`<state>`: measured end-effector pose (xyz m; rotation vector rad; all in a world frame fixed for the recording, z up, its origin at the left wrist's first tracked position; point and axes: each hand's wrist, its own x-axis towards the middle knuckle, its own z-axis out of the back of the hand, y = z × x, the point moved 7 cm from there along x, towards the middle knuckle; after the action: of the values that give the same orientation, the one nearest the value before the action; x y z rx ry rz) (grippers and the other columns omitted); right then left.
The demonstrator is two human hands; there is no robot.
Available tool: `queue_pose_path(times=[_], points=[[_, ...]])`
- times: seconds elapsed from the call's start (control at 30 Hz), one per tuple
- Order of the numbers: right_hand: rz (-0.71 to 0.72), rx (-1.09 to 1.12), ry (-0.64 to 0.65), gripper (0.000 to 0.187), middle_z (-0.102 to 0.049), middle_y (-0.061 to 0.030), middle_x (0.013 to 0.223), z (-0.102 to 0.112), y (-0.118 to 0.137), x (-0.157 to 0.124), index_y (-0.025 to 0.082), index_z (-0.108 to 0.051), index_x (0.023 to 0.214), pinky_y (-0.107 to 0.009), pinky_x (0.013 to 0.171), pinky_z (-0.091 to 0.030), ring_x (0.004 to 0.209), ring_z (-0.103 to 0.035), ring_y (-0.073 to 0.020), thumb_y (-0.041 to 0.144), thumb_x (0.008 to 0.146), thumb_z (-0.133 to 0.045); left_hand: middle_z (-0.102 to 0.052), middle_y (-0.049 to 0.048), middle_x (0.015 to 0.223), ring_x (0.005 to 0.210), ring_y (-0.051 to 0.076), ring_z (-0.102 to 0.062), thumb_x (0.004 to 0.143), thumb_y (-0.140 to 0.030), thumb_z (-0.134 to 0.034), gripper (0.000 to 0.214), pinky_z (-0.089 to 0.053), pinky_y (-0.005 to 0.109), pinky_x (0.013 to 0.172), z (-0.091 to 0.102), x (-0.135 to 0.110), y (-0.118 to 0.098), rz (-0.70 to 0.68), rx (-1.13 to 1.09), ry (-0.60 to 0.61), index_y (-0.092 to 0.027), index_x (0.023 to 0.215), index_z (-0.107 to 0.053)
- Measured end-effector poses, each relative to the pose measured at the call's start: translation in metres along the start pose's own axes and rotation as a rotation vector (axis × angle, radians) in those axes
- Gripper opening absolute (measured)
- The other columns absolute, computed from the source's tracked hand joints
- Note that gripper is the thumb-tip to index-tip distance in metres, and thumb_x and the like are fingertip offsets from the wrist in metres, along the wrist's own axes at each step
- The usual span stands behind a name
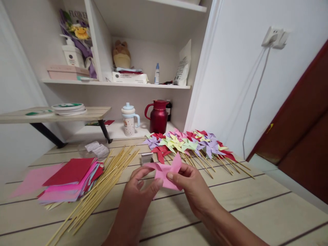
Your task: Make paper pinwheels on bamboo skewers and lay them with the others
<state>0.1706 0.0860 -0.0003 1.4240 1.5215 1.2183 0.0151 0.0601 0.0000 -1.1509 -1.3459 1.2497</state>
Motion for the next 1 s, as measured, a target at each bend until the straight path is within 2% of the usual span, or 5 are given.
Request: queue_pose_path(times=[0.1,0.23,0.47,0.67,1.0], points=[[0.002,-0.010,-0.003,0.023,-0.070,-0.0006,0.070,-0.0003,-0.0009,-0.0009,0.017,-0.077,0.078,-0.022,0.056,-0.038,0.057,-0.052,-0.0109,0.032,0.063,-0.086,-0.070,0.0094,0.109,0.100,0.027,-0.064,0.071,-0.043,-0.074,0.035,-0.048,0.035,0.086,-0.0042,-0.0018,-0.0034,0.003,0.020,0.068,-0.018,0.095,-0.074],[-0.011,-0.017,0.003,0.021,-0.071,-0.0008,0.070,-0.0006,-0.0040,-0.0014,0.017,-0.077,0.079,-0.022,0.057,-0.039,0.059,-0.054,-0.0111,0.031,0.065,-0.085,-0.071,0.0059,0.090,0.086,0.023,-0.064,0.074,-0.042,-0.071,0.028,-0.047,0.032,0.078,-0.0054,-0.0030,-0.0029,0.009,0.015,0.078,-0.018,0.089,-0.075],[-0.014,-0.050,0.019,0.020,-0.071,-0.0011,0.071,-0.0020,-0.0060,-0.0027,0.017,-0.077,0.079,-0.023,0.058,-0.041,0.061,-0.056,-0.0116,0.031,0.066,-0.085,-0.060,-0.0010,0.068,0.066,0.016,-0.055,0.074,-0.040,-0.071,0.022,-0.042,0.026,0.065,-0.0057,-0.0017,0.0012,-0.018,0.045,0.090,-0.019,0.070,-0.068],[-0.010,-0.057,0.038,0.022,-0.072,-0.0013,0.075,-0.0019,-0.0060,-0.0035,0.017,-0.077,0.081,-0.022,0.063,-0.045,0.064,-0.059,-0.0116,0.029,0.066,-0.085,-0.053,-0.0032,0.064,0.062,0.013,-0.047,0.074,-0.042,-0.072,0.026,-0.038,0.025,0.062,-0.0032,-0.0015,0.0034,-0.014,0.089,0.041,-0.019,0.064,-0.061],[0.016,-0.104,0.058,0.018,-0.072,-0.0007,0.076,-0.0030,-0.0031,-0.0048,0.018,-0.077,0.083,-0.022,0.065,-0.046,0.067,-0.059,-0.0111,0.028,0.069,-0.083,-0.059,0.0003,0.068,0.065,0.016,-0.050,0.070,-0.040,-0.074,0.028,-0.039,0.027,0.064,-0.0011,0.0006,0.0033,-0.073,0.116,-0.005,-0.020,0.055,-0.063]])
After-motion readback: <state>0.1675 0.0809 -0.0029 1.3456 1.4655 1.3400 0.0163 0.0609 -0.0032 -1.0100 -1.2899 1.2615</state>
